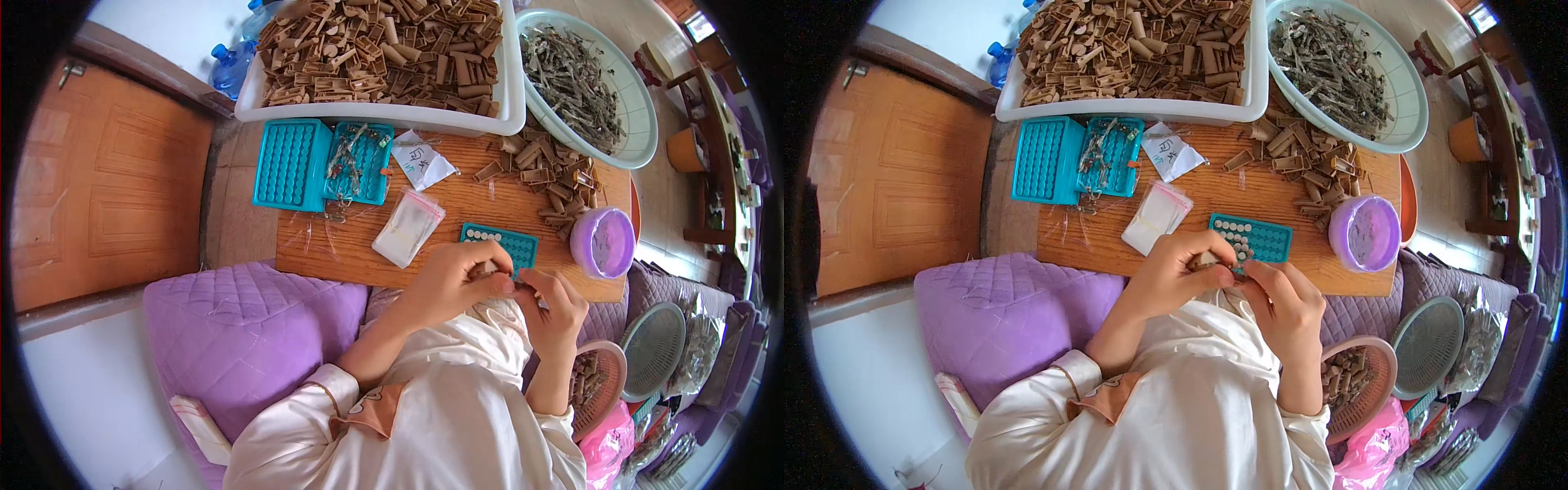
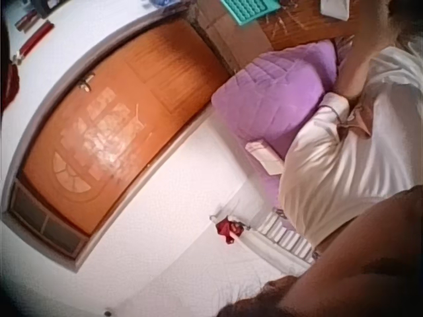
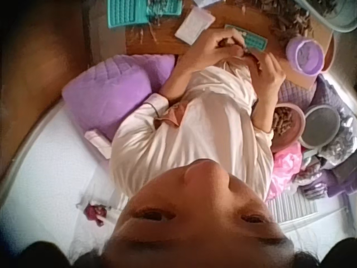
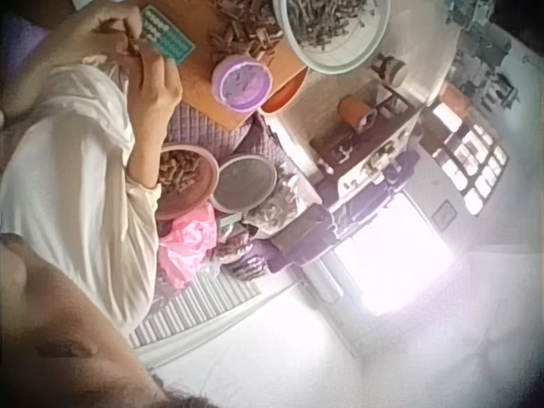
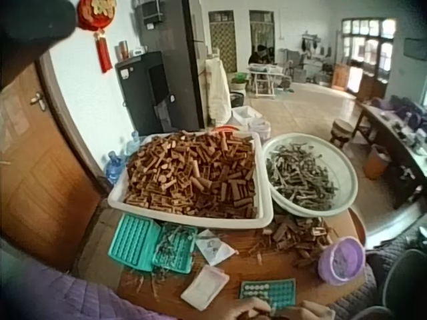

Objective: The person assembles small electronic or mechanical components by hand, placing them into a plastic tray.

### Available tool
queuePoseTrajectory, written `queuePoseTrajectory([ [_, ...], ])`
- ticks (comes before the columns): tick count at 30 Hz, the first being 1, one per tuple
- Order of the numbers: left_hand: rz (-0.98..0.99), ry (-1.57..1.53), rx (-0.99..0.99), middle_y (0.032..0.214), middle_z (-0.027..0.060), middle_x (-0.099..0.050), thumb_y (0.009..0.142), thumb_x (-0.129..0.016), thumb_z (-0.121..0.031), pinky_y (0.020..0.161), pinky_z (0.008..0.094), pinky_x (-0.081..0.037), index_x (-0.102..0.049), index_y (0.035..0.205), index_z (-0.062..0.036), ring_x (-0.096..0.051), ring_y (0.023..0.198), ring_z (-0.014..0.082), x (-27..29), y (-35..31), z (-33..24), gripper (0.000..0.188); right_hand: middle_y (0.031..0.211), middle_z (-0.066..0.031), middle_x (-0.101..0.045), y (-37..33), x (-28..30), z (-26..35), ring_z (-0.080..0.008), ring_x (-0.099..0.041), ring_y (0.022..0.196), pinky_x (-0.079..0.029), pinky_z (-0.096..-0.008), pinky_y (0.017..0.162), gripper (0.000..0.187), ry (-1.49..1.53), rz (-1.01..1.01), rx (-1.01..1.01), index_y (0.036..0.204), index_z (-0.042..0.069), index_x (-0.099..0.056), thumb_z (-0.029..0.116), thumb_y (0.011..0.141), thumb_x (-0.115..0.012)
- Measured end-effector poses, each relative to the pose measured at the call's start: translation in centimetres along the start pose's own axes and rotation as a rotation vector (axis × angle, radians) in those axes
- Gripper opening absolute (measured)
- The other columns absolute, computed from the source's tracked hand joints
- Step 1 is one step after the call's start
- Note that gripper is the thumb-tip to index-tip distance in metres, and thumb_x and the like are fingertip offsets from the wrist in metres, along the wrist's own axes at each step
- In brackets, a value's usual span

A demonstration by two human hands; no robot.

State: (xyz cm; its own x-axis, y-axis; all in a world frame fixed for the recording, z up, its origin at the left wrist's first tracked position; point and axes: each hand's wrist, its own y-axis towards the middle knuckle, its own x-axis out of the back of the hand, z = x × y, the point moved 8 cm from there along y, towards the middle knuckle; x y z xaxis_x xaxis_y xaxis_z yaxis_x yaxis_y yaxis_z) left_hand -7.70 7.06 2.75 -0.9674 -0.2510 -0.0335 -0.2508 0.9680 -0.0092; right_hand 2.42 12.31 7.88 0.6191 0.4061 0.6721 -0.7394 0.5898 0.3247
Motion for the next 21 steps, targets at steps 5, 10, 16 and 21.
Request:
queuePoseTrajectory([
  [5, -0.178, -0.731, 0.024, 0.056, -0.0023, -0.038, 0.08, -0.053, -0.029, 0.042, 0.0206, -0.028, -0.049, 0.09, -0.0022, -0.033, 0.047, 0.0044, 0.7, -0.5, 2.8, 0.029, 0.074, -0.0106, -0.058, 0.2, -1.0, -0.9, -0.0181, -0.057, 0.059, -0.046, -0.0252, 0.052, 0.021, 0.176, -0.115, -0.107, 0.082, 0.0, -0.056, -0.001, 0.064, -0.065],
  [10, -0.137, -1.105, -0.189, 0.083, 0.0037, -0.045, 0.085, -0.045, -0.029, 0.062, 0.0246, -0.039, -0.035, 0.112, -0.0039, -0.046, 0.072, 0.0092, 1.6, -0.4, 3.1, 0.038, 0.08, -0.0066, -0.055, -0.4, -2.2, -1.3, -0.0074, -0.052, 0.065, -0.043, -0.0185, 0.058, 0.016, 0.486, -0.222, -0.353, 0.083, -0.003, -0.052, -0.009, 0.069, -0.057],
  [16, -0.238, -0.663, -0.255, 0.111, 0.0118, -0.046, 0.085, -0.045, -0.026, 0.084, 0.0353, -0.04, -0.032, 0.117, -0.0037, -0.048, 0.101, 0.0244, 1.5, -1.0, 1.6, 0.041, 0.064, -0.0063, -0.056, 0.3, -2.2, 1.0, -0.0081, -0.048, 0.048, -0.037, -0.0189, 0.043, 0.015, 0.315, -0.318, -0.176, 0.078, 0.001, -0.055, -0.004, 0.066, -0.062],
  [21, -0.247, -0.558, -0.216, 0.107, 0.0139, -0.05, 0.08, -0.051, -0.032, 0.08, 0.0354, -0.046, -0.034, 0.113, -0.0027, -0.052, 0.097, 0.0271, 1.0, -1.5, 0.6, 0.047, 0.063, -0.0051, -0.055, 0.6, -1.8, 2.4, -0.0102, -0.048, 0.046, -0.036, -0.0192, 0.041, 0.019, 0.229, -0.294, -0.039, 0.078, 0.002, -0.056, -0.007, 0.063, -0.063],
])
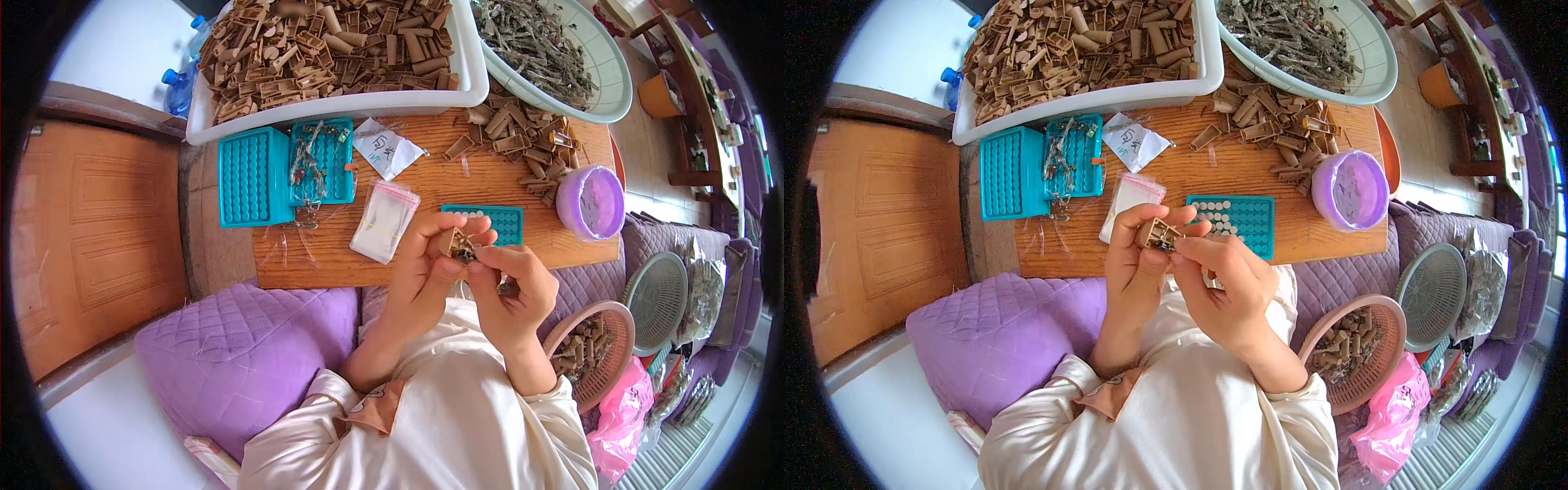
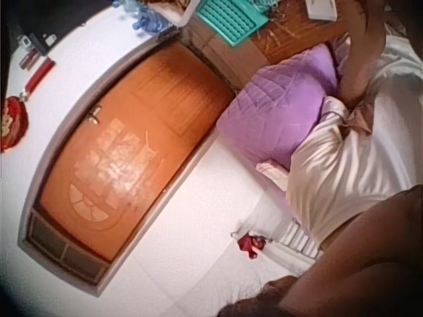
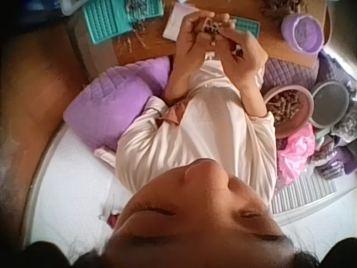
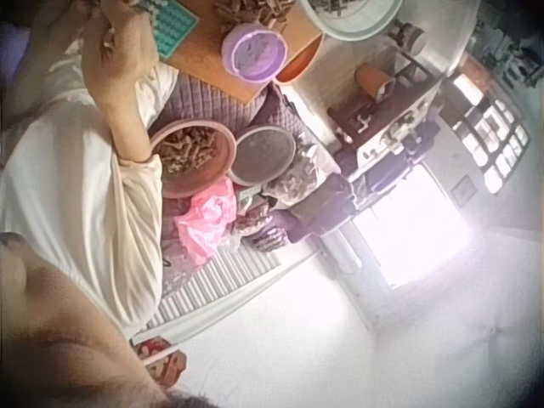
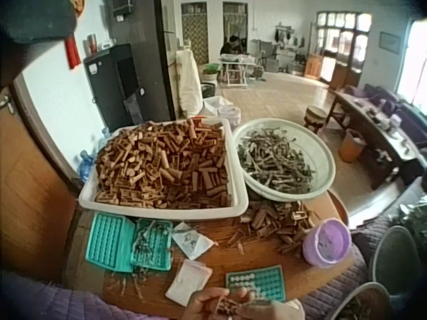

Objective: The person assembles small electronic or mechanical components by hand, placing them into a plastic tray.

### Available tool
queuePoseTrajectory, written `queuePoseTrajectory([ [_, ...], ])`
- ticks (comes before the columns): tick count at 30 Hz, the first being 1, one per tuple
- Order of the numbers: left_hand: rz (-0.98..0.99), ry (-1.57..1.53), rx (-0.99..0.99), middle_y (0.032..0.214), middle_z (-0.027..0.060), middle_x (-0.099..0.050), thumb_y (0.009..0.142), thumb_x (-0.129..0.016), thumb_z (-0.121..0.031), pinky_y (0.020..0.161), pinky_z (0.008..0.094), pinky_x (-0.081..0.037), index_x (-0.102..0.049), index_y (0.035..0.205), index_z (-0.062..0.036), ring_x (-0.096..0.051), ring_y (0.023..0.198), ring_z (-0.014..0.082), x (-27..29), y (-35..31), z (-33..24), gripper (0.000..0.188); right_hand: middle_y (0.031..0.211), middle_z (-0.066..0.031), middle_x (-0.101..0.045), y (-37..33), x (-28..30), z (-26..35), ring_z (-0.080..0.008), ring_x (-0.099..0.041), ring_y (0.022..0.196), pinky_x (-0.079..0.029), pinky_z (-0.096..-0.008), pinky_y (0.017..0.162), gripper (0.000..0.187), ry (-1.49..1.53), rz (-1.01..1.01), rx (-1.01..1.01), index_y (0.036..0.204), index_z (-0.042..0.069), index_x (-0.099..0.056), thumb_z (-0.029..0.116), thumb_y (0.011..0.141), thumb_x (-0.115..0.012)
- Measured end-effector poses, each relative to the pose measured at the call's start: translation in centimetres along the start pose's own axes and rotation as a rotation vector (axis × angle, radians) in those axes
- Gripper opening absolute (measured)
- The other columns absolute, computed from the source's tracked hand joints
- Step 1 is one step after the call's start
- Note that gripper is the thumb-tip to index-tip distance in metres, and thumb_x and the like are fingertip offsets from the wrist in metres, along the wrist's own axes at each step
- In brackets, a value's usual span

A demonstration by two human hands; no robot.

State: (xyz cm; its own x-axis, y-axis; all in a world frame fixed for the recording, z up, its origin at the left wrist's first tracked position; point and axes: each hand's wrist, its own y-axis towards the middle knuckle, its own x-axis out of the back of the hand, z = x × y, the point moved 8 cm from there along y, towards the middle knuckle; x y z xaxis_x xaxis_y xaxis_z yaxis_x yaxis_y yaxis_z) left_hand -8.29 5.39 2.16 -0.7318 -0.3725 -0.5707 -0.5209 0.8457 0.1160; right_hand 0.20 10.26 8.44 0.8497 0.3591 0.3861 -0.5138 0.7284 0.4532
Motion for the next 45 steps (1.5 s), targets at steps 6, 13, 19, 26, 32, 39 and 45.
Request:
queuePoseTrajectory([
  [6, 0.08, -0.061, 0.03, 0.109, 0.0125, -0.049, 0.081, -0.053, -0.016, 0.081, 0.0286, -0.043, -0.038, 0.114, -0.0003, -0.049, 0.1, 0.0201, -0.3, -0.2, 0.4, 0.039, 0.065, -0.006, -0.055, -0.4, 0.3, 0.2, -0.014, -0.053, 0.053, -0.042, -0.0225, 0.046, 0.019, -0.049, -0.008, 0.037, 0.077, 0.002, -0.057, -0.009, 0.063, -0.062],
  [13, -0.044, -0.131, 0.17, 0.109, 0.0139, -0.05, 0.083, -0.051, -0.019, 0.078, 0.0274, -0.045, -0.037, 0.118, -0.0002, -0.051, 0.099, 0.0196, 1.0, -0.4, 1.6, 0.042, 0.074, -0.0079, -0.049, -0.1, -1.3, -1.3, -0.0177, -0.054, 0.067, -0.044, -0.0245, 0.052, 0.028, 0.003, 0.222, -0.065, 0.09, 0.004, -0.06, -0.011, 0.066, -0.056],
  [19, -0.129, 0.017, 0.143, 0.109, 0.0132, -0.05, 0.087, -0.044, -0.022, 0.062, 0.0195, -0.047, -0.038, 0.115, -0.0008, -0.055, 0.09, 0.0163, 2.0, -0.1, 1.3, 0.036, 0.079, -0.0057, -0.05, -2.4, -1.8, -4.6, -0.0097, -0.047, 0.063, -0.038, -0.0188, 0.052, 0.03, 0.237, 0.023, -0.3, 0.097, 0.002, -0.052, -0.011, 0.07, -0.051],
  [26, -0.225, 0.033, 0.035, 0.108, 0.014, -0.05, 0.086, -0.044, -0.019, 0.06, 0.0205, -0.051, -0.037, 0.114, -0.0013, -0.056, 0.089, 0.0193, 2.1, -0.3, 0.5, 0.035, 0.083, -0.0031, -0.05, -3.6, -3.8, -6.8, -0.0069, -0.047, 0.069, -0.038, -0.0172, 0.059, 0.029, 0.555, 0.056, -0.578, 0.102, 0.002, -0.044, -0.008, 0.076, -0.048],
  [32, -0.266, -0.33, 0.124, 0.106, 0.0157, -0.049, 0.085, -0.046, -0.016, 0.067, 0.0282, -0.053, -0.034, 0.113, -0.0061, -0.056, 0.09, 0.0236, 2.8, 0.2, 2.1, 0.032, 0.091, -0.0048, -0.049, -3.6, -4.6, -7.6, -0.0094, -0.048, 0.085, -0.039, -0.0206, 0.072, 0.027, 0.63, 0.137, -0.644, 0.1, 0.001, -0.044, -0.008, 0.075, -0.049],
  [39, -0.265, -0.199, 0.072, 0.106, 0.016, -0.051, 0.085, -0.045, -0.015, 0.079, 0.0368, -0.048, -0.036, 0.113, -0.0067, -0.055, 0.092, 0.0261, 2.6, 0.3, 2.6, 0.03, 0.094, -0.0063, -0.05, -1.7, -3.3, -8.9, -0.0136, -0.049, 0.09, -0.039, -0.0253, 0.083, 0.041, 0.591, 0.116, -0.474, 0.106, 0.001, -0.044, -0.01, 0.066, -0.047],
  [45, -0.22, 0.042, 0.057, 0.105, 0.0143, -0.051, 0.084, -0.046, -0.01, 0.08, 0.03, -0.046, -0.038, 0.112, -0.0035, -0.053, 0.095, 0.0223, 2.1, -0.2, 3.9, 0.03, 0.087, -0.0074, -0.055, -0.6, -3.7, -8.3, -0.0123, -0.052, 0.081, -0.043, -0.0256, 0.075, 0.036, 0.457, 0.172, -0.484, 0.101, -0.001, -0.047, -0.004, 0.066, -0.053],
])
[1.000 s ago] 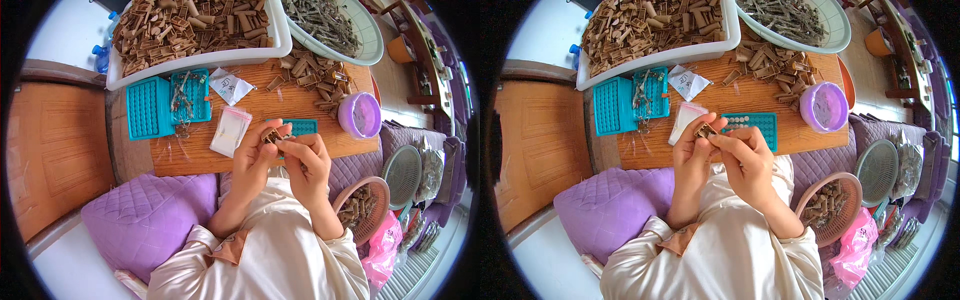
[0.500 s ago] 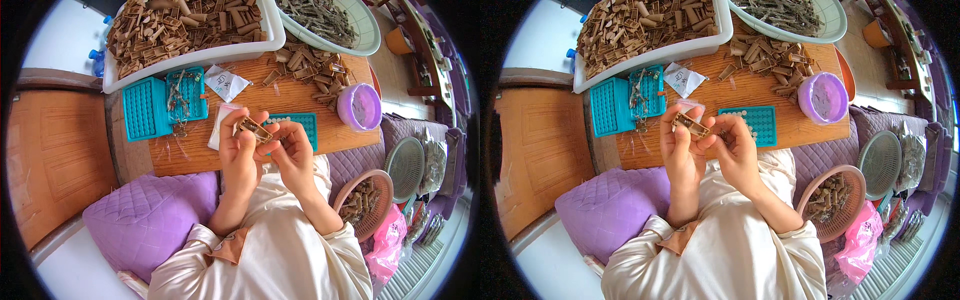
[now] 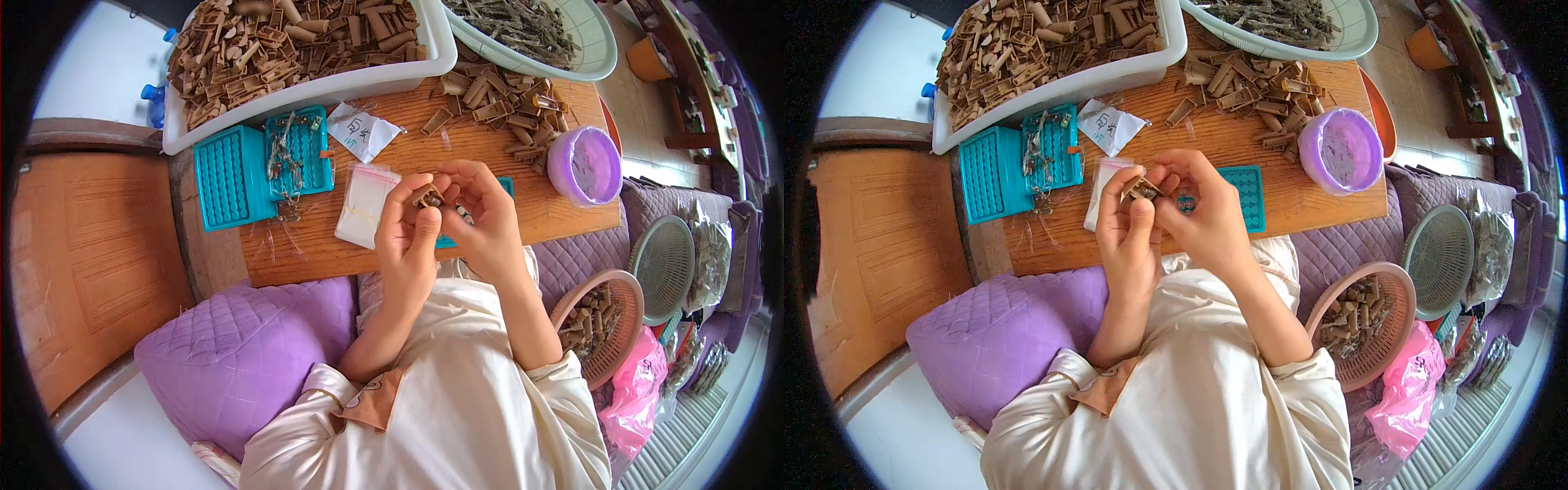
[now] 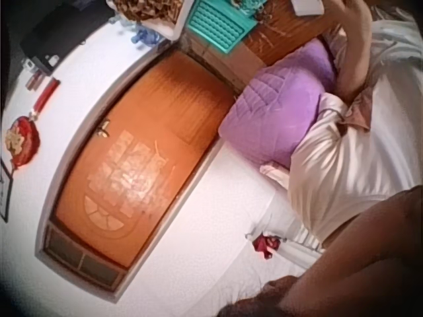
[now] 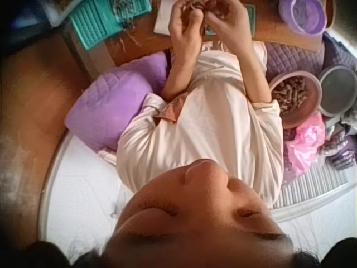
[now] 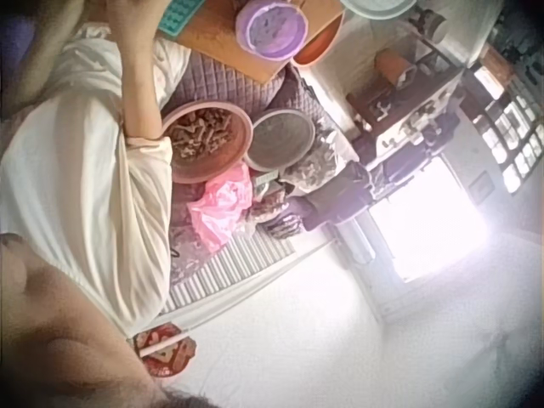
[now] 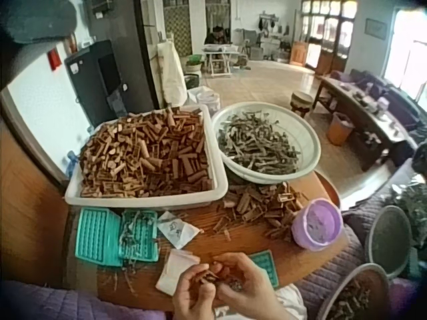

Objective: The person assembles small electronic or mechanical components by hand, placing them into a plastic tray.

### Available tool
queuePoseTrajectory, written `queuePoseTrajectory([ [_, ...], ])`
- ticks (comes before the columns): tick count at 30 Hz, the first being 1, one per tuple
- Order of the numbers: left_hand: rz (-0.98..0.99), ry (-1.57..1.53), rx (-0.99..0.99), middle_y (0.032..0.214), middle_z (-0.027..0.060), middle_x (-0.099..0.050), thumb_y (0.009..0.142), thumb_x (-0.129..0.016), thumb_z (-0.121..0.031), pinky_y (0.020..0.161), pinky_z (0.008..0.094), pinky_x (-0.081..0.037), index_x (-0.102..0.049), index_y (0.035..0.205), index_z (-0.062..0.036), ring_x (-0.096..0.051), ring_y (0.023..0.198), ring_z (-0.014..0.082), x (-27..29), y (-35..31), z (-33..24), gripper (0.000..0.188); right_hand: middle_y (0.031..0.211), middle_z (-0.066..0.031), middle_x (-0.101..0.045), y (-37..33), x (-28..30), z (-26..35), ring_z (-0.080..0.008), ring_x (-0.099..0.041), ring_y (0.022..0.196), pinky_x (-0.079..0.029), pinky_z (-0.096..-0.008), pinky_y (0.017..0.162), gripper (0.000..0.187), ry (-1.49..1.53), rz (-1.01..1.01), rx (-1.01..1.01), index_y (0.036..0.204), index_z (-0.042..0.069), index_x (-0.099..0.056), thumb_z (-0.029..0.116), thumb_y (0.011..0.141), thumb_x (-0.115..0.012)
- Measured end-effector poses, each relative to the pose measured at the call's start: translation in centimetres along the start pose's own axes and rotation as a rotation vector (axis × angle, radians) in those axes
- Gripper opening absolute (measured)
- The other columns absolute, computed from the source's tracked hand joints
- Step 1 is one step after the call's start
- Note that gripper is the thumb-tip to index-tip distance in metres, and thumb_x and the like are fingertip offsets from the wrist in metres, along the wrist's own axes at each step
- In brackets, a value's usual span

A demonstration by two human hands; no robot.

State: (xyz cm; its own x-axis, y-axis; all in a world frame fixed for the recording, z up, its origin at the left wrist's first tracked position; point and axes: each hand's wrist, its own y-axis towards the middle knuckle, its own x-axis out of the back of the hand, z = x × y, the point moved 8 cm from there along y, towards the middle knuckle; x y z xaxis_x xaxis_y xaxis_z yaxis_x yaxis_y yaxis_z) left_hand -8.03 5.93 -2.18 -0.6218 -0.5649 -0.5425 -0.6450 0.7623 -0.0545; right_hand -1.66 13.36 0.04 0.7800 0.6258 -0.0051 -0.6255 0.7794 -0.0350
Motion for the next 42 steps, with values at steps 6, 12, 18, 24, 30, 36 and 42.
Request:
queuePoseTrajectory([
  [6, -0.005, 0.135, 0.074, 0.101, 0.0126, -0.053, 0.085, -0.045, -0.011, 0.076, 0.026, -0.048, -0.039, 0.113, -0.0024, -0.055, 0.089, 0.0175, 0.3, 0.3, 0.8, 0.03, 0.085, -0.0101, -0.056, 1.4, 0.2, 0.1, -0.0122, -0.053, 0.079, -0.044, -0.0261, 0.07, 0.032, -0.223, 0.259, -0.088, 0.099, -0.002, -0.05, 0.002, 0.067, -0.056],
  [12, -0.026, -0.101, 0.252, 0.097, 0.0135, -0.055, 0.084, -0.048, -0.018, 0.067, 0.0283, -0.052, -0.04, 0.116, -0.0027, -0.06, 0.079, 0.021, 2.1, 1.4, 1.4, 0.037, 0.076, -0.0099, -0.053, 1.7, 6.4, -1.6, -0.0197, -0.054, 0.068, -0.044, -0.0287, 0.061, 0.018, -0.567, 0.044, 0.053, 0.088, 0.001, -0.057, 0.004, 0.07, -0.059],
  [18, 0.062, -0.057, 0.374, 0.092, 0.0133, -0.056, 0.08, -0.054, -0.019, 0.061, 0.0261, -0.053, -0.042, 0.115, -0.0018, -0.06, 0.074, 0.0199, 2.2, 0.9, 3.0, 0.04, 0.077, -0.0115, -0.052, -1.8, 6.7, -4.5, -0.0272, -0.054, 0.07, -0.044, -0.0328, 0.06, 0.015, -0.786, 0.014, 0.073, 0.083, 0.003, -0.058, 0.006, 0.068, -0.06],
  [24, 0.129, -0.043, 0.491, 0.089, 0.0123, -0.057, 0.079, -0.056, -0.02, 0.061, 0.0253, -0.053, -0.042, 0.114, -0.0014, -0.06, 0.073, 0.0185, 2.0, -0.2, 4.4, 0.041, 0.077, -0.0103, -0.052, -3.4, 6.1, -5.1, -0.0267, -0.053, 0.07, -0.044, -0.033, 0.06, 0.013, -0.995, 0.022, 0.168, 0.082, 0.005, -0.058, 0.008, 0.069, -0.059],
  [30, 0.232, -0.002, 0.557, 0.09, 0.0107, -0.057, 0.078, -0.057, -0.02, 0.061, 0.0267, -0.053, -0.043, 0.113, -0.0009, -0.06, 0.073, 0.0175, 1.6, -1.7, 5.7, 0.042, 0.074, -0.0098, -0.05, -3.5, 5.9, -3.2, -0.0237, -0.053, 0.068, -0.045, -0.0326, 0.059, 0.01, -0.715, -0.136, 0.095, 0.078, 0.004, -0.056, 0.0, 0.069, -0.058],
  [36, 0.267, -0.032, 0.611, 0.091, 0.0046, -0.055, 0.083, -0.049, -0.008, 0.066, 0.0258, -0.052, -0.045, 0.111, -0.0017, -0.056, 0.079, 0.0113, 0.2, -2.5, 5.5, 0.029, 0.088, -0.01, -0.053, -4.9, 2.7, 0.1, -0.0222, -0.055, 0.074, -0.047, -0.0287, 0.06, 0.017, -0.604, -0.149, 0.387, 0.079, 0.003, -0.058, -0.004, 0.064, -0.062],
  [42, 0.233, 0.025, 0.616, 0.087, 0.0072, -0.057, 0.082, -0.047, -0.014, 0.06, 0.0238, -0.051, -0.047, 0.106, -0.0002, -0.058, 0.073, 0.0121, 0.8, -2.5, 5.9, 0.028, 0.088, -0.011, -0.053, -4.6, 3.5, -0.1, -0.0247, -0.055, 0.077, -0.046, -0.0301, 0.063, 0.022, -0.482, -0.043, 0.275, 0.086, 0.003, -0.058, -0.001, 0.065, -0.063],
])
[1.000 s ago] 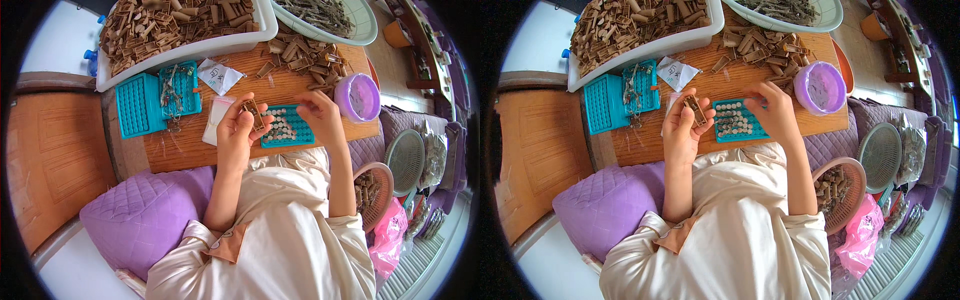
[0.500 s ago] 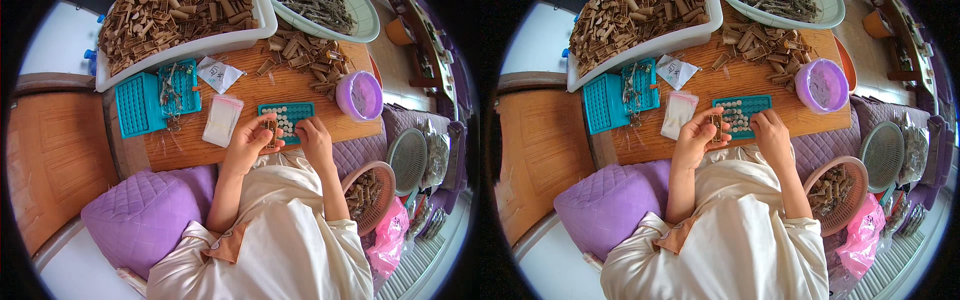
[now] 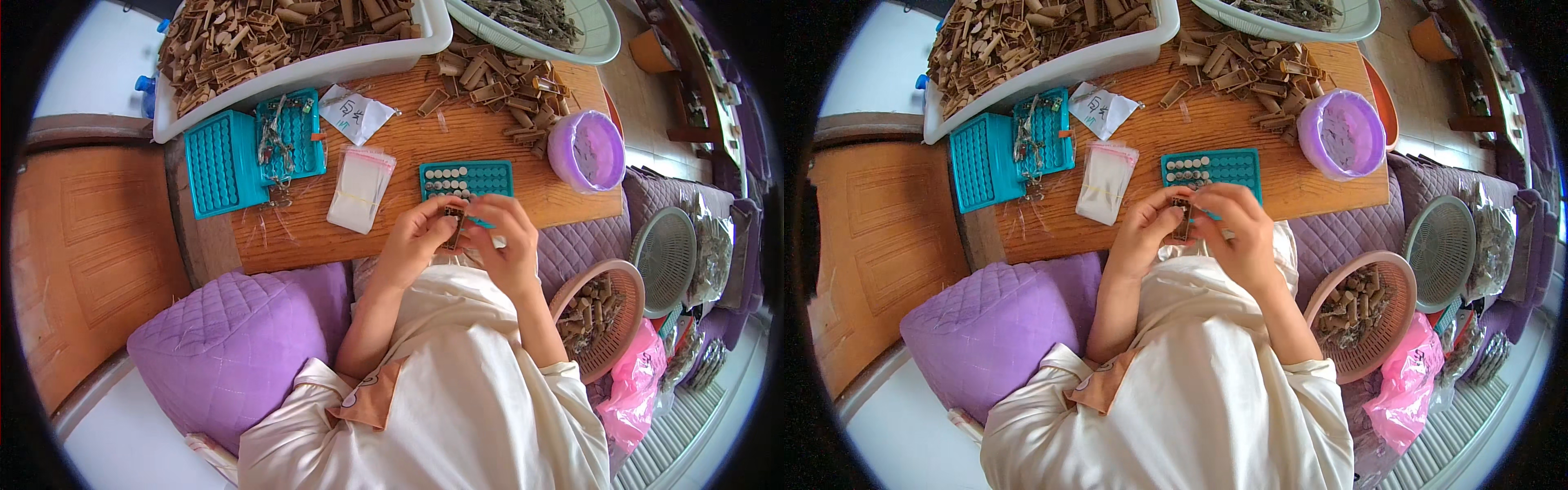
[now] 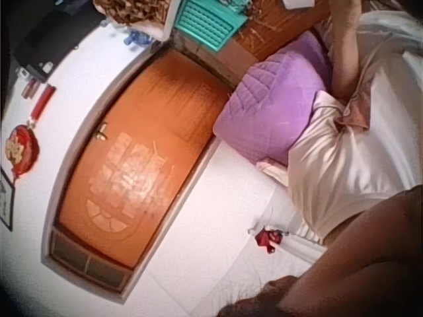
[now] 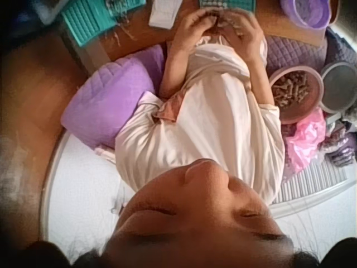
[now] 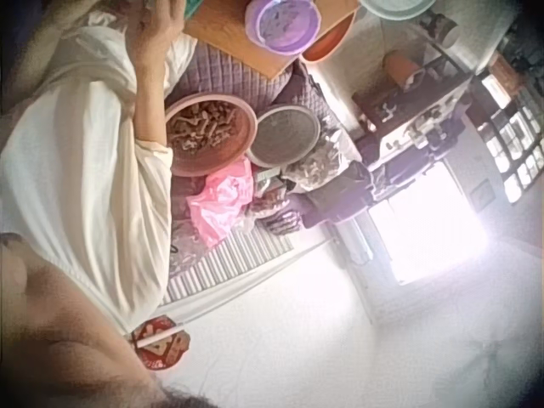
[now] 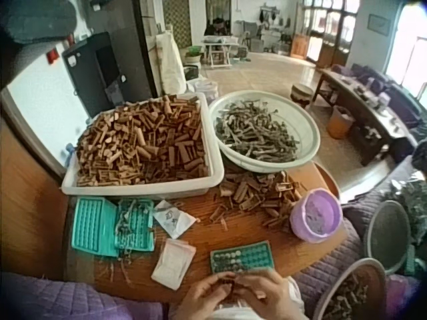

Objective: The person assembles small electronic or mechanical components by hand, placing them into a plastic tray.

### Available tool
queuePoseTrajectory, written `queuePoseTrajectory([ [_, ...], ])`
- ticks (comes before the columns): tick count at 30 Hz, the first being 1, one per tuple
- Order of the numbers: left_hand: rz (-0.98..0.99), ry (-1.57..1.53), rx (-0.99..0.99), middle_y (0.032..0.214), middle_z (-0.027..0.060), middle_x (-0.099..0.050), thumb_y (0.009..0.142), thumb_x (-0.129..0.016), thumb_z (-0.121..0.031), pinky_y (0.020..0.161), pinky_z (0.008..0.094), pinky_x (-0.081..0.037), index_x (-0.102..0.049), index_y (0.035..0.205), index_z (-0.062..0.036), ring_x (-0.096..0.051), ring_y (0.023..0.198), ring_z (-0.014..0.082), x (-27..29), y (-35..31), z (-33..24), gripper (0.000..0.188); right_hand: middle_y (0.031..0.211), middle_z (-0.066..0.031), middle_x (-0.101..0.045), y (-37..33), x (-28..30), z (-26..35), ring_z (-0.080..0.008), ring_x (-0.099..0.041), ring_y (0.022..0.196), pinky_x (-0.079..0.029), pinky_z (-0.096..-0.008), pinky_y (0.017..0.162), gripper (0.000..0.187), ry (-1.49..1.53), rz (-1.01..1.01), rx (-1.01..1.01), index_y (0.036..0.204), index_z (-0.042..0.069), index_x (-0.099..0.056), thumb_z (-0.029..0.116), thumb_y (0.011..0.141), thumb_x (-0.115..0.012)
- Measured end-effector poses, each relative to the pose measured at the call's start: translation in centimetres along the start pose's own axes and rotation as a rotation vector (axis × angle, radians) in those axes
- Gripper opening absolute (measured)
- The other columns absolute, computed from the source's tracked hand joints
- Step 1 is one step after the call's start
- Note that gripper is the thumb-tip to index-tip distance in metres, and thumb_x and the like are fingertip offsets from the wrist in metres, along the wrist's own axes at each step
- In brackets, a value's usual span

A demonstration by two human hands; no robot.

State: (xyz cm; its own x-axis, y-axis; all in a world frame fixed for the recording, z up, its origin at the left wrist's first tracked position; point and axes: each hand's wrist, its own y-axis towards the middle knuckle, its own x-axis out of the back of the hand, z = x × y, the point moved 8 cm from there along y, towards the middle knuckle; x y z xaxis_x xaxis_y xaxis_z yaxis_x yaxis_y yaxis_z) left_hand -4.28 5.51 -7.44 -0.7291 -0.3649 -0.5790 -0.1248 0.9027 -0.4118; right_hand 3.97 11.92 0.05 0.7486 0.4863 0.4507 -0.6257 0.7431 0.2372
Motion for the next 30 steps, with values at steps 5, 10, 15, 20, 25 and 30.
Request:
queuePoseTrajectory([
  [5, 0.013, 0.035, -0.078, 0.086, 0.0091, -0.058, 0.082, -0.046, -0.014, 0.057, 0.022, -0.05, -0.047, 0.103, -0.0015, -0.06, 0.069, 0.0129, 1.4, 0.4, -0.2, 0.024, 0.088, -0.0113, -0.054, -1.4, 0.6, -3.9, -0.0252, -0.054, 0.08, -0.044, -0.0308, 0.068, 0.023, -0.381, -0.047, -0.078, 0.089, 0.003, -0.058, 0.001, 0.067, -0.061],
  [10, -0.043, 0.061, -0.068, 0.086, 0.0096, -0.058, 0.082, -0.046, -0.013, 0.059, 0.0224, -0.05, -0.047, 0.103, -0.0016, -0.06, 0.069, 0.0134, 1.8, 0.3, -0.6, 0.024, 0.08, -0.0085, -0.053, -2.2, -0.3, -5.5, -0.0258, -0.052, 0.07, -0.043, -0.0343, 0.062, 0.016, -0.546, -0.03, -0.076, 0.082, 0.004, -0.058, 0.005, 0.066, -0.061],
  [15, -0.012, 0.095, -0.061, 0.088, 0.0096, -0.058, 0.082, -0.049, -0.015, 0.06, 0.0231, -0.05, -0.047, 0.104, -0.0008, -0.059, 0.071, 0.0142, 1.5, 0.3, -0.7, 0.026, 0.076, -0.0094, -0.054, -1.6, 1.0, -4.7, -0.0224, -0.054, 0.065, -0.044, -0.0297, 0.057, 0.011, -0.298, -0.108, -0.186, 0.079, 0.003, -0.057, 0.0, 0.069, -0.058],
  [20, 0.063, 0.073, -0.027, 0.089, 0.0077, -0.056, 0.082, -0.051, -0.015, 0.063, 0.024, -0.051, -0.046, 0.107, 0.0011, -0.057, 0.075, 0.0126, 0.1, -0.2, -0.4, 0.03, 0.072, -0.0104, -0.055, -1.0, 0.7, 0.8, -0.0205, -0.054, 0.06, -0.043, -0.0275, 0.052, 0.013, -0.13, -0.181, 0.01, 0.079, 0.001, -0.055, -0.004, 0.067, -0.059],
  [25, 0.111, 0.138, -0.046, 0.087, 0.0053, -0.055, 0.082, -0.051, -0.013, 0.063, 0.0251, -0.05, -0.045, 0.11, 0.0018, -0.054, 0.076, 0.0094, -0.6, -0.4, -0.6, 0.032, 0.073, -0.0096, -0.056, -0.7, -0.2, 2.3, -0.0217, -0.055, 0.061, -0.044, -0.028, 0.053, 0.014, -0.265, -0.137, 0.157, 0.078, 0.002, -0.055, -0.003, 0.066, -0.06],
  [30, 0.077, 0.169, -0.018, 0.086, 0.0057, -0.055, 0.083, -0.047, -0.01, 0.059, 0.0229, -0.048, -0.046, 0.107, 0.0014, -0.054, 0.073, 0.0089, 0.3, 0.2, -0.1, 0.027, 0.074, -0.0075, -0.054, -0.3, -0.9, 1.0, -0.0218, -0.053, 0.062, -0.043, -0.0296, 0.051, 0.016, -0.242, 0.062, 0.153, 0.082, 0.004, -0.058, -0.001, 0.067, -0.059],
])
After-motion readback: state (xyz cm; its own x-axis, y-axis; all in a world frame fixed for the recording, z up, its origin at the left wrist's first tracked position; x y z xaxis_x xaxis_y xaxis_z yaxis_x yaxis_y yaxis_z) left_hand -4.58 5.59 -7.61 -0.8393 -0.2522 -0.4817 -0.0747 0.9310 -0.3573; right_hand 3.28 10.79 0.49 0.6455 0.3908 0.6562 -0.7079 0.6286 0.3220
